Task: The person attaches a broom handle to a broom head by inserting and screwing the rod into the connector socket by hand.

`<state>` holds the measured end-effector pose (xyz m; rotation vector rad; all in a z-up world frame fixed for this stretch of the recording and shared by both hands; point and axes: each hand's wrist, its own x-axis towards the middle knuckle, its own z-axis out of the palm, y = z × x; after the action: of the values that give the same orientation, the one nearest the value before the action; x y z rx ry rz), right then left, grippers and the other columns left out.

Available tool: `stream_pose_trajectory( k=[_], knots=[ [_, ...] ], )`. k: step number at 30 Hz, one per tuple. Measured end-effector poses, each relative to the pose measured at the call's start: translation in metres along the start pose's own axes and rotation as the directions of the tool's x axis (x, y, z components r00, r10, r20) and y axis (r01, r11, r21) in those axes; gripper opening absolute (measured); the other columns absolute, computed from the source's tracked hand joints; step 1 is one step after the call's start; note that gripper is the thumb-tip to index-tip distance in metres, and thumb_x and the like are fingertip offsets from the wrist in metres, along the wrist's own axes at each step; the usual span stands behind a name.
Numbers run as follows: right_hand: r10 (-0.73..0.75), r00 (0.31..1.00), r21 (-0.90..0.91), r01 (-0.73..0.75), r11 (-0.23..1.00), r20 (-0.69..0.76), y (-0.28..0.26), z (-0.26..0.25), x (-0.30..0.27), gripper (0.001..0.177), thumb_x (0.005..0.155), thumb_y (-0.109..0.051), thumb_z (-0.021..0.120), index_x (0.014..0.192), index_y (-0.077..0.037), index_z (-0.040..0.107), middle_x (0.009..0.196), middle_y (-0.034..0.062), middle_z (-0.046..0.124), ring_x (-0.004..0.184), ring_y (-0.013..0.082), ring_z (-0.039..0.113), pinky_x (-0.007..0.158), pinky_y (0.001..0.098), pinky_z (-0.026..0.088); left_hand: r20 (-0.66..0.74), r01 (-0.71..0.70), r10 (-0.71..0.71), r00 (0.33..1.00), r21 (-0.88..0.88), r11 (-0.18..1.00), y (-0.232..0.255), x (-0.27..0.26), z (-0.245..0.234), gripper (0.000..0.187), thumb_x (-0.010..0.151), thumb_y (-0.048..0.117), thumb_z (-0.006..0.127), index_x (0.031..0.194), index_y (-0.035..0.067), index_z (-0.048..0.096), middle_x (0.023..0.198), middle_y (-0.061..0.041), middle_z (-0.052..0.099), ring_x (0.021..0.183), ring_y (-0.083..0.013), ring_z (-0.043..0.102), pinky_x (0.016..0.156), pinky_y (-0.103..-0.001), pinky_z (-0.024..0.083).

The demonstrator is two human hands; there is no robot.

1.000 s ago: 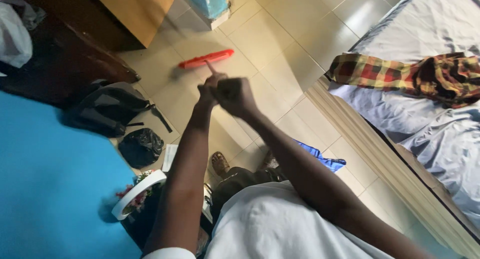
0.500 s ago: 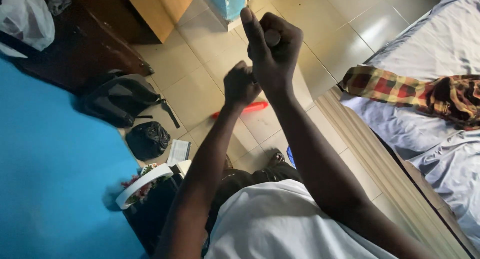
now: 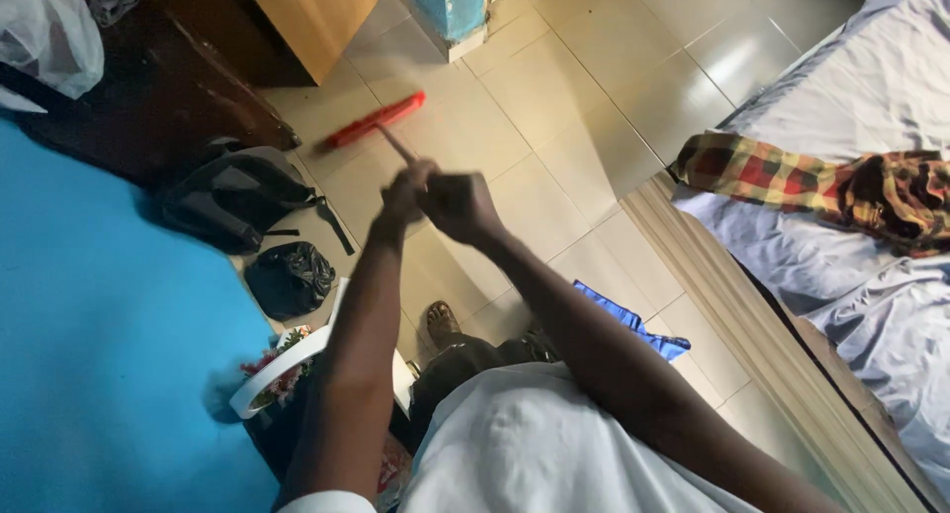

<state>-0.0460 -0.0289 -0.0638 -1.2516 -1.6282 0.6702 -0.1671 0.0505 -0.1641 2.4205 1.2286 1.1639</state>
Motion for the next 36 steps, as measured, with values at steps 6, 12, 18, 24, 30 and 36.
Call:
stream_pose_trajectory(
  k=[6,12,18,24,30,36],
  knots=[
    [0.033,0.999,0.122,-0.034,0.992,0.013,-0.024,-0.01,0.028,0.033,0.098,-0.014,0.072,0.071,-0.002,0.057,0.06,0.0057,0.043,0.062,0.0054,0.04,0.051,0.0301,0.037,-0.147,-0.017,0.027,0.989,0.071,0.997,0.016,0.0,-0.023,0.014,0.089,0.017,0.067,0.094,0.005,0.063,0.087,-0.015,0.063,0.085,-0.0398,0.063,0.082,-0.05,0.048],
    [0.126,0.981,0.403,-0.056,0.913,-0.15,-0.145,-0.083,0.085,0.046,0.102,-0.02,0.079,0.065,-0.007,0.055,0.059,-0.0047,0.046,0.05,0.0048,0.041,0.047,0.0265,0.026,-0.051,0.035,-0.045,0.998,-0.179,0.983,0.084,0.047,-0.059,0.022,0.089,0.029,0.07,0.081,0.009,0.068,0.077,-0.015,0.066,0.078,-0.0372,0.064,0.075,-0.05,0.05],
    [0.075,0.968,0.56,0.073,0.826,-0.238,-0.183,-0.066,0.083,0.046,0.105,-0.023,0.073,0.066,-0.011,0.052,0.056,-0.0036,0.045,0.047,0.0068,0.041,0.045,0.0273,0.027,0.014,0.061,-0.06,0.998,-0.107,0.992,0.091,0.052,-0.091,0.023,0.093,0.032,0.065,0.082,0.012,0.068,0.07,-0.011,0.065,0.074,-0.0309,0.066,0.066,-0.048,0.044],
    [-0.004,0.947,0.468,0.161,0.869,-0.32,-0.122,-0.021,0.067,0.048,0.105,-0.017,0.074,0.067,-0.004,0.05,0.061,-0.001,0.044,0.054,0.0088,0.041,0.053,0.0268,0.03,-0.034,-0.047,0.05,0.998,0.085,0.995,0.036,0.044,-0.101,0.017,0.084,0.033,0.067,0.082,0.016,0.068,0.073,-0.005,0.067,0.075,-0.0293,0.068,0.062,-0.048,0.039],
    [-0.259,0.946,0.108,0.242,0.964,0.193,-0.035,0.062,0.019,0.019,0.094,-0.007,0.07,0.076,-0.004,0.066,0.068,0.0079,0.059,0.056,0.0129,0.055,0.054,0.0303,0.045,0.164,0.125,-0.09,0.982,-0.214,0.969,-0.089,-0.039,-0.059,0.019,0.085,0.027,0.071,0.084,0.011,0.062,0.08,-0.011,0.065,0.081,-0.033,0.065,0.069,-0.046,0.046],
    [-0.102,0.974,0.064,0.09,0.994,0.202,-0.053,0.057,0.007,0.033,0.095,-0.011,0.077,0.069,0.001,0.059,0.054,0.0102,0.044,0.048,0.0155,0.039,0.047,0.0335,0.035,-0.115,0.234,-0.248,0.962,-0.123,0.965,-0.032,-0.055,-0.066,0.032,0.091,0.028,0.077,0.078,0.009,0.056,0.078,-0.013,0.063,0.081,-0.037,0.063,0.074,-0.046,0.051]
  ],
)
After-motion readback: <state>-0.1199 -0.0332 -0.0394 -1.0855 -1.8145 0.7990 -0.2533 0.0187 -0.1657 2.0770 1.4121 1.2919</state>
